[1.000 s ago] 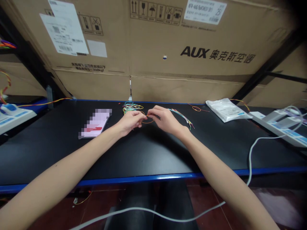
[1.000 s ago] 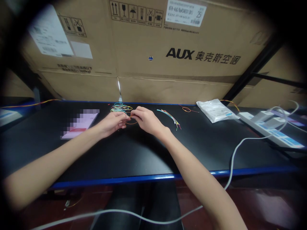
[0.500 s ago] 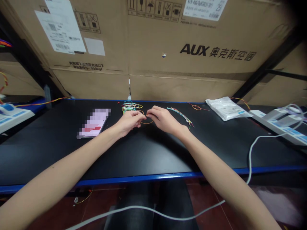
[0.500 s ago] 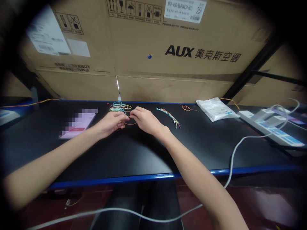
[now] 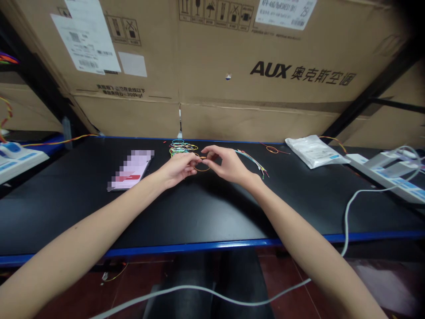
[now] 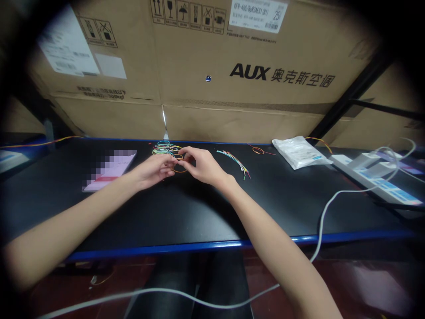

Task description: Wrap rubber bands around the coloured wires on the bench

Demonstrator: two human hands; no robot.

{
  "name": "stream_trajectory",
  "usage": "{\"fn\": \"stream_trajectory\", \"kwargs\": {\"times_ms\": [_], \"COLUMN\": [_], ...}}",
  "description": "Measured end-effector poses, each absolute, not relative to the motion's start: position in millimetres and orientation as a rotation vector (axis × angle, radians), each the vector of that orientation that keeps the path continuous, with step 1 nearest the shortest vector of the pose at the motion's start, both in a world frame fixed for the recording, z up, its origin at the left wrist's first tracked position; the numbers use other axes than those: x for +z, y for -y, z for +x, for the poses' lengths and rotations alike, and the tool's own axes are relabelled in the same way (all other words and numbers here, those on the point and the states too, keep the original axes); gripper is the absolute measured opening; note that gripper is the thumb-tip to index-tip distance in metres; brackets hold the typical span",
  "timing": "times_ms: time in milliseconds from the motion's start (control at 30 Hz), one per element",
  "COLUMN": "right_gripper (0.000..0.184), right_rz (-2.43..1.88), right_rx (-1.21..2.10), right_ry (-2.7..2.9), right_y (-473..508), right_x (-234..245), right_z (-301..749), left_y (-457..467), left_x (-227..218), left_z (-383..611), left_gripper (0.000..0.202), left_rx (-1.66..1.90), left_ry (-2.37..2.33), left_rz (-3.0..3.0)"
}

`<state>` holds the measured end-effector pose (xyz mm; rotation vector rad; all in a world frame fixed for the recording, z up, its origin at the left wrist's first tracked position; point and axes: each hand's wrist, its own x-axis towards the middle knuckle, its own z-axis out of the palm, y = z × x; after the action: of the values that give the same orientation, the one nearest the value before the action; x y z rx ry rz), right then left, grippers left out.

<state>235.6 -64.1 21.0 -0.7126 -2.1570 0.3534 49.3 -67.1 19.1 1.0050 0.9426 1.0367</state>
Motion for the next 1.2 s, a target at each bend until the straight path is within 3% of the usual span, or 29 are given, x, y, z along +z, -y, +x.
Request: {"fn": "stream_trajectory", "kwargs": {"times_ms": [167,367,700,1000,1200], "right_gripper": [0.010,0.019,0.027,0.009,0.015], "right_rz": [-0.677,-0.748,-0.857,-0.762,-0.813], "right_rx": [0.196,0.070,0.276,0.263,0.074], "right_ry": [2.160,2.265,2.287,2.154,2.117], "right_y": [62.1,64.3,64.8,62.1,61.8], "right_x": [20.6,17.6,17.8,21.7,21.9], "right_z": [237.0,236.3,232.5,236.5,237.6], "left_y": [66.7,72.6,71.6,69.7,71.9], "left_x": [21.7,24.5,19.9,23.2,21.5], "left_z": [45.8,49.2,50.9,48.6,51.5], "left_gripper": [0.005,0.009,0.008,0.007,0.016], "left_rx": [0.967,0.940,0.982,0.986,1.190], "left_ry": [-0.953,-1.024,-1.182,-0.997,-1.015], "left_rz": [1.010,1.073,1.360,1.082,1.285]}}
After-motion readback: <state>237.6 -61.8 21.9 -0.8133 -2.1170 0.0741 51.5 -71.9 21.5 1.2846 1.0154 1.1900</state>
